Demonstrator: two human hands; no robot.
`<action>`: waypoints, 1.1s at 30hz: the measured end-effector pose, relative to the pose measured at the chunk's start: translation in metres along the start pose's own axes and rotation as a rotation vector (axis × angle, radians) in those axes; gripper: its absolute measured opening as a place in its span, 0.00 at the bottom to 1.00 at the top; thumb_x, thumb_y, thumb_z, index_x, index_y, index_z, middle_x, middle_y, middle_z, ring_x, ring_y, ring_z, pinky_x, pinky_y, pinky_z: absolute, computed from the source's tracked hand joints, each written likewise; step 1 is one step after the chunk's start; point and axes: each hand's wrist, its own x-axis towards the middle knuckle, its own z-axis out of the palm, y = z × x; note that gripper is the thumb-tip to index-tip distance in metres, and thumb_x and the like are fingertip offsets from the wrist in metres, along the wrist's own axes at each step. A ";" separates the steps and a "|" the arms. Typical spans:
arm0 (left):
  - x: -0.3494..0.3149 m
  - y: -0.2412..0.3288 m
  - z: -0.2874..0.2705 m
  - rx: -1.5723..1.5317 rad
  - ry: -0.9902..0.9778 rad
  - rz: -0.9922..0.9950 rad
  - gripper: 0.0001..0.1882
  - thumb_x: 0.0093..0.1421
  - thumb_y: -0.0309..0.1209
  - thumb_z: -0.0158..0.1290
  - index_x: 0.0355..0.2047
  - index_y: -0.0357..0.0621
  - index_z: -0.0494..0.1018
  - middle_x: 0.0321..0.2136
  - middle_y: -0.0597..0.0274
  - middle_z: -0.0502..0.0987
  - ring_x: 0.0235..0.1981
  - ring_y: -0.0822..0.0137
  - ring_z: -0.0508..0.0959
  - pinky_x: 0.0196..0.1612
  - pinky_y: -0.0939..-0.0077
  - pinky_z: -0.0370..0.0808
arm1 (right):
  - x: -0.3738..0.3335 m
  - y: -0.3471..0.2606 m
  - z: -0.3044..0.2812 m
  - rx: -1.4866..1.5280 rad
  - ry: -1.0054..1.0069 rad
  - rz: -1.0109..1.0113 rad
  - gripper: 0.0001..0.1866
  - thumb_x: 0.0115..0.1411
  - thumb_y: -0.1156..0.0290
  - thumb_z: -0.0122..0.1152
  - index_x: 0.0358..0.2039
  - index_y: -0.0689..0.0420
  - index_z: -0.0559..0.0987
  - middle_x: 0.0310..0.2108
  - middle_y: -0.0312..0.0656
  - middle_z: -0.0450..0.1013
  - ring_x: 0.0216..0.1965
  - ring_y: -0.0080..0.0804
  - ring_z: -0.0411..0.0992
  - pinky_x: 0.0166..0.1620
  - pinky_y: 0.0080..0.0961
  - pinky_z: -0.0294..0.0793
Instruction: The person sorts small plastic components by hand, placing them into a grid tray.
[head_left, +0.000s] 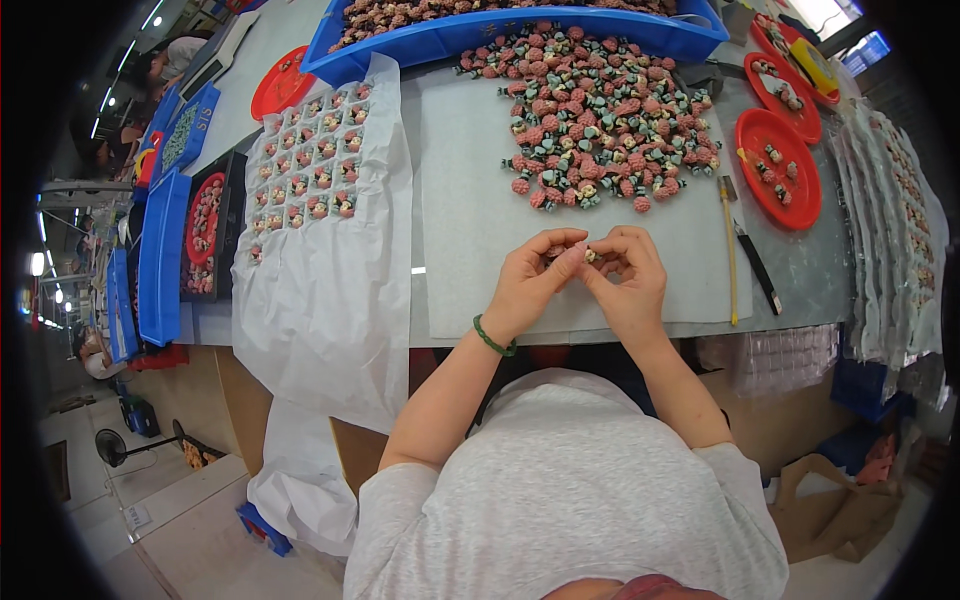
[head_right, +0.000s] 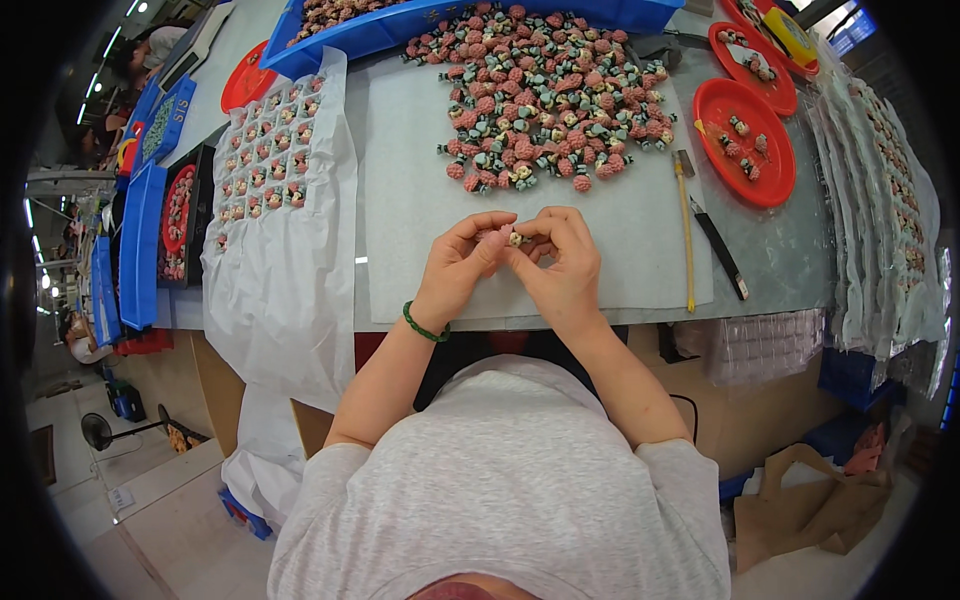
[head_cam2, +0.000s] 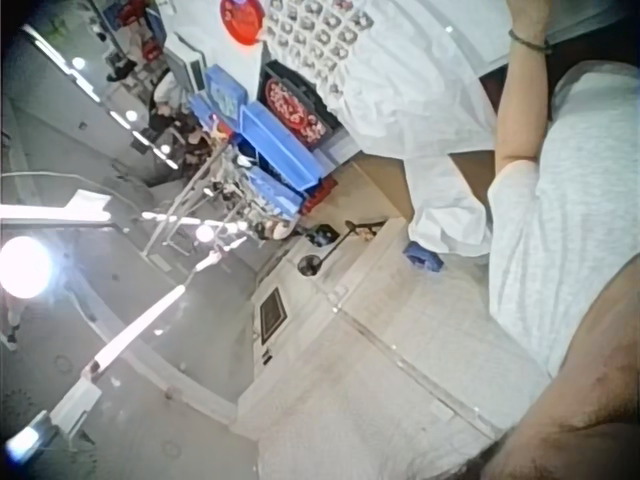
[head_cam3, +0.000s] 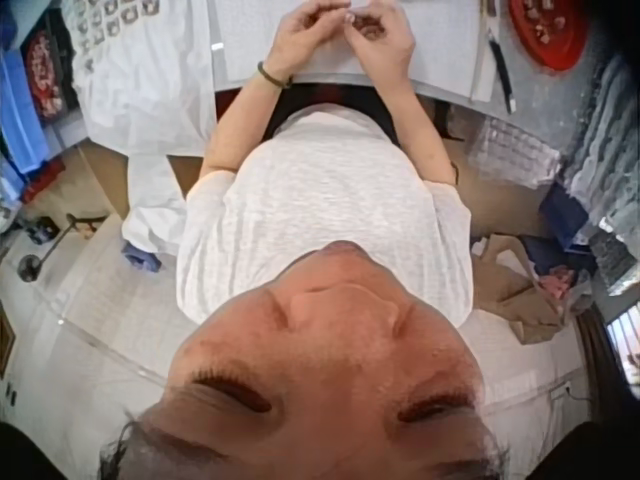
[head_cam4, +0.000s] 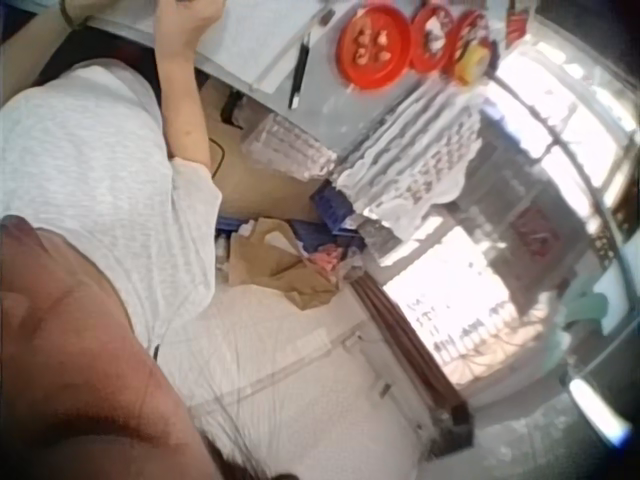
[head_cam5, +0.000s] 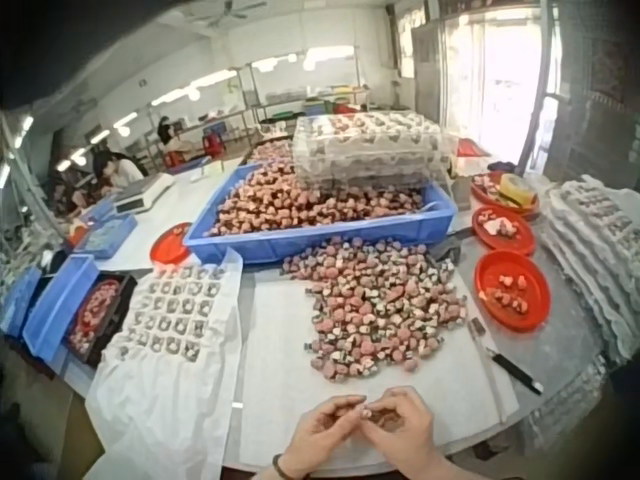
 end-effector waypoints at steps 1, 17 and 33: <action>0.000 0.001 0.002 0.033 0.008 0.011 0.14 0.60 0.34 0.46 0.41 0.36 0.70 0.24 0.69 0.70 0.23 0.81 0.65 0.25 0.90 0.62 | -0.001 -0.001 0.001 0.000 -0.003 0.001 0.15 0.43 0.86 0.62 0.33 0.63 0.73 0.35 0.38 0.63 0.32 0.20 0.68 0.30 0.12 0.69; 0.001 -0.002 -0.003 0.009 0.060 -0.040 0.14 0.62 0.36 0.44 0.38 0.39 0.73 0.23 0.73 0.71 0.20 0.84 0.64 0.21 0.92 0.59 | -0.008 0.006 -0.002 0.441 -0.087 0.305 0.09 0.55 0.79 0.53 0.37 0.67 0.72 0.32 0.44 0.72 0.31 0.26 0.72 0.35 0.17 0.73; -0.001 -0.003 -0.009 -0.320 -0.060 -0.017 0.14 0.55 0.22 0.43 0.42 0.36 0.67 0.34 0.66 0.70 0.32 0.78 0.66 0.36 0.85 0.64 | -0.016 0.008 -0.002 0.323 -0.030 0.165 0.17 0.50 0.84 0.57 0.43 0.65 0.70 0.38 0.41 0.69 0.37 0.23 0.69 0.42 0.17 0.69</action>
